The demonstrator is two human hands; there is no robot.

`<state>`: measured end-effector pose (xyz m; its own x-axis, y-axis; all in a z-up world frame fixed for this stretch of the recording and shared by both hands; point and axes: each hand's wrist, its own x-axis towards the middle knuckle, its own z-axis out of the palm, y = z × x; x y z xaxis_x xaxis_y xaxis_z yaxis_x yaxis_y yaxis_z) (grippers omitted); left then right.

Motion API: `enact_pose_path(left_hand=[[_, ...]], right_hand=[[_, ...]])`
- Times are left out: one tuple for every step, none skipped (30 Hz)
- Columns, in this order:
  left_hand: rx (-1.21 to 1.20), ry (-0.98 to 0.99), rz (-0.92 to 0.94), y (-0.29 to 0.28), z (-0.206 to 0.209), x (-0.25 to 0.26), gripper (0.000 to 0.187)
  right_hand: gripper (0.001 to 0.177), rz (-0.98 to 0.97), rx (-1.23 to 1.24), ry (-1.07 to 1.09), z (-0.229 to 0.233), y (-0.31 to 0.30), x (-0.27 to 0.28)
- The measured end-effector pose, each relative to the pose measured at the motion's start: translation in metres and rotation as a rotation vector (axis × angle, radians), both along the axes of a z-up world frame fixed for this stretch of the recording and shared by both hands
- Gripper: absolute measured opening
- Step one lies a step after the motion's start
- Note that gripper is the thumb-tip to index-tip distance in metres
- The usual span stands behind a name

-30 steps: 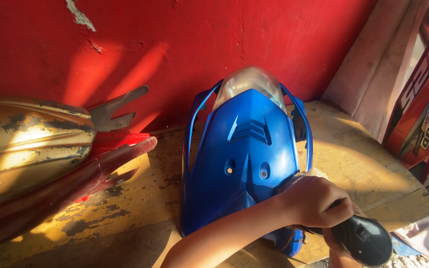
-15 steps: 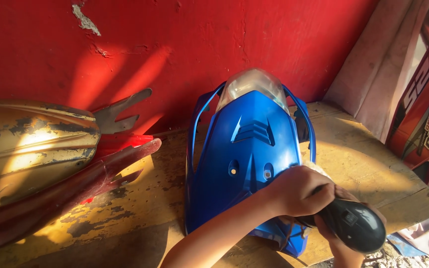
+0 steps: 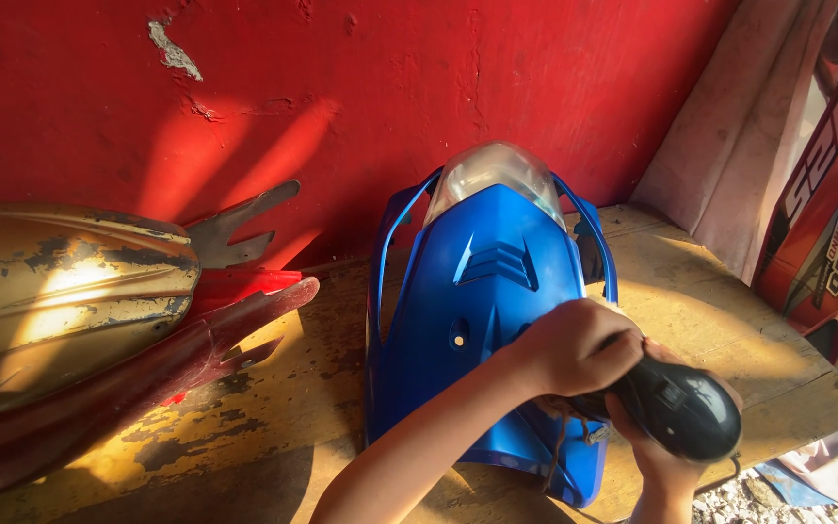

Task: The person uses a handheld electric polisher with a buffing pad to polish the surface of a blue motorcycle fairing. The fairing is placed on a wooden workbench next to other motorcycle parts, including a gold and a red fairing. The person moves the polisher across the blue fairing's surface, focusing on different areas to smooth and shine the paint.

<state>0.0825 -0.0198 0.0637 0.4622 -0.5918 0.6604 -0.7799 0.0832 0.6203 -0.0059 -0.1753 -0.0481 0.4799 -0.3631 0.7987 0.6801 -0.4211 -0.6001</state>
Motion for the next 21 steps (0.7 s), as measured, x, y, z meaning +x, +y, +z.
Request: enact_pose_path(left_hand=[[0.023,-0.001,-0.028,-0.002,-0.002,-0.001,0.032],[0.018,-0.005,-0.027,-0.008,-0.002,-0.003,0.032],[0.050,0.009,-0.050,-0.014,-0.001,-0.005,0.033],[0.085,0.022,-0.074,-0.019,0.000,-0.007,0.035],[0.081,0.019,-0.073,-0.023,-0.003,-0.004,0.035],[0.087,0.014,-0.082,-0.027,-0.005,-0.001,0.036],[0.094,0.010,-0.091,-0.031,-0.007,0.003,0.037],[0.095,0.009,-0.089,-0.029,-0.004,0.005,0.037],[0.082,-0.006,-0.052,-0.027,0.000,0.008,0.036],[0.069,-0.015,-0.016,-0.025,0.001,0.009,0.035],[0.070,-0.011,-0.015,-0.018,0.005,0.010,0.035],[0.033,-0.020,0.010,-0.011,0.009,0.011,0.033],[-0.004,-0.030,0.034,-0.004,0.012,0.013,0.032],[-0.003,-0.025,0.038,0.001,0.011,0.013,0.032],[-0.024,-0.041,0.035,0.006,0.010,0.013,0.031],[-0.045,-0.062,0.030,0.011,0.010,0.015,0.032],[-0.046,-0.061,0.032,0.014,0.009,0.014,0.032],[-0.040,-0.027,-0.017,0.015,0.008,0.013,0.032],[-0.035,0.007,-0.066,0.018,0.007,0.012,0.032],[-0.038,0.004,-0.064,0.018,0.007,0.013,0.032],[-0.037,-0.019,-0.075,0.020,0.007,0.014,0.032]], right_hand=[[0.079,-0.018,-0.030,0.010,-0.009,-0.006,-0.004],[0.079,-0.017,-0.035,0.006,-0.024,-0.013,-0.004],[0.077,-0.017,0.110,0.113,-0.039,-0.021,-0.004],[0.076,-0.014,0.255,0.222,-0.054,-0.028,-0.004],[0.076,-0.012,0.251,0.219,-0.050,-0.027,-0.003],[0.077,-0.052,0.330,0.199,-0.046,-0.026,-0.001],[0.078,-0.091,0.409,0.179,-0.041,-0.025,0.000],[0.078,-0.088,0.410,0.178,-0.026,-0.018,0.003],[0.079,-0.048,0.340,0.102,-0.011,-0.011,0.007],[0.079,-0.008,0.269,0.032,0.002,-0.005,0.009],[0.079,-0.007,0.270,0.037,0.006,-0.002,0.012],[0.075,0.047,0.220,0.052,0.009,0.000,0.015],[0.070,0.102,0.170,0.068,0.012,0.003,0.019],[0.070,0.104,0.170,0.073,0.021,0.010,0.014],[0.076,0.123,0.146,0.008,0.030,0.018,0.010],[0.082,0.141,0.120,-0.062,0.040,0.026,0.007],[0.082,0.143,0.120,-0.061,0.037,0.025,0.003],[0.081,0.029,0.043,0.012,0.035,0.025,-0.001],[0.080,-0.083,-0.033,0.086,0.032,0.025,-0.005],[0.080,-0.081,-0.037,0.083,0.032,0.026,-0.003],[0.078,-0.084,-0.022,0.085,0.031,0.027,-0.001]])
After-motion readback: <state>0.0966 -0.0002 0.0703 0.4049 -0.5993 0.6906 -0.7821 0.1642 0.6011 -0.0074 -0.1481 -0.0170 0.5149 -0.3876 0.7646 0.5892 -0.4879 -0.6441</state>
